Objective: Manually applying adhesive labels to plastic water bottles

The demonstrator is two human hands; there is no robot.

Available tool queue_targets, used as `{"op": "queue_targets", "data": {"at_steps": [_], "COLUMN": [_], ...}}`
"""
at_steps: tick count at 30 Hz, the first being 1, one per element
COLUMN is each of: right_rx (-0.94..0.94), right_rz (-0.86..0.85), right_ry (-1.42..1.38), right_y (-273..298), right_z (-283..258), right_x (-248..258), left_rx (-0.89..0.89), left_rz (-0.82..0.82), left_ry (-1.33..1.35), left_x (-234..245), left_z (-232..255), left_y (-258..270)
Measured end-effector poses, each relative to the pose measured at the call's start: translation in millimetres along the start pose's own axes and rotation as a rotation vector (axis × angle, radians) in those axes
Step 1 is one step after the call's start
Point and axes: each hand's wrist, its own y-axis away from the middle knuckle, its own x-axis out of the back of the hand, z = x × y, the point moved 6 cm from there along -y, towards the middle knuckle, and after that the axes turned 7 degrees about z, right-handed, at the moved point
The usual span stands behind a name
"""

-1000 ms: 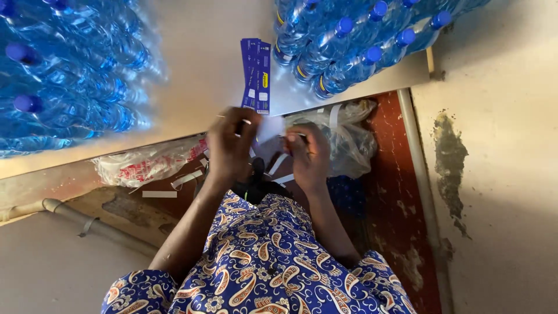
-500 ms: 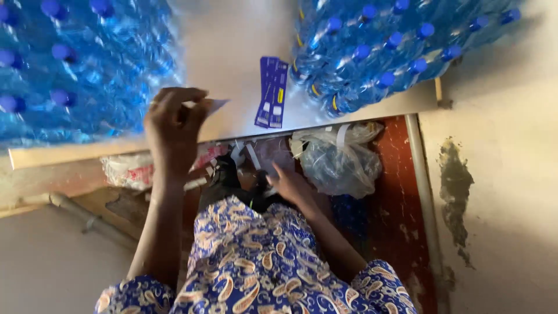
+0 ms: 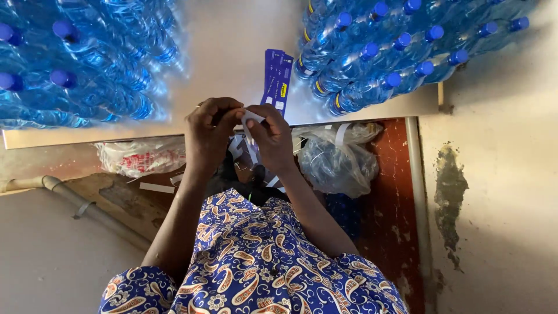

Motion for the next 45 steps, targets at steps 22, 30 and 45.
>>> {"op": "queue_targets", "data": {"at_steps": [22, 30, 45], "right_rx": [0.118, -0.076, 0.084], "right_rz": [0.504, -0.037, -0.033], "right_ry": [0.313, 0.205, 0.653], "right_y": [10, 47, -50], "right_z": [-51, -23, -33], "right_x": [137, 53, 37], "left_rx": [0.359, 0.674, 0.139], "left_rz": [-0.670, -0.203, -0.103], "left_ry": [-0.977, 0.696, -0.388], "left_x": [22, -46, 68], "left_z": [-156, -94, -135], "left_y": [86, 23, -22]}}
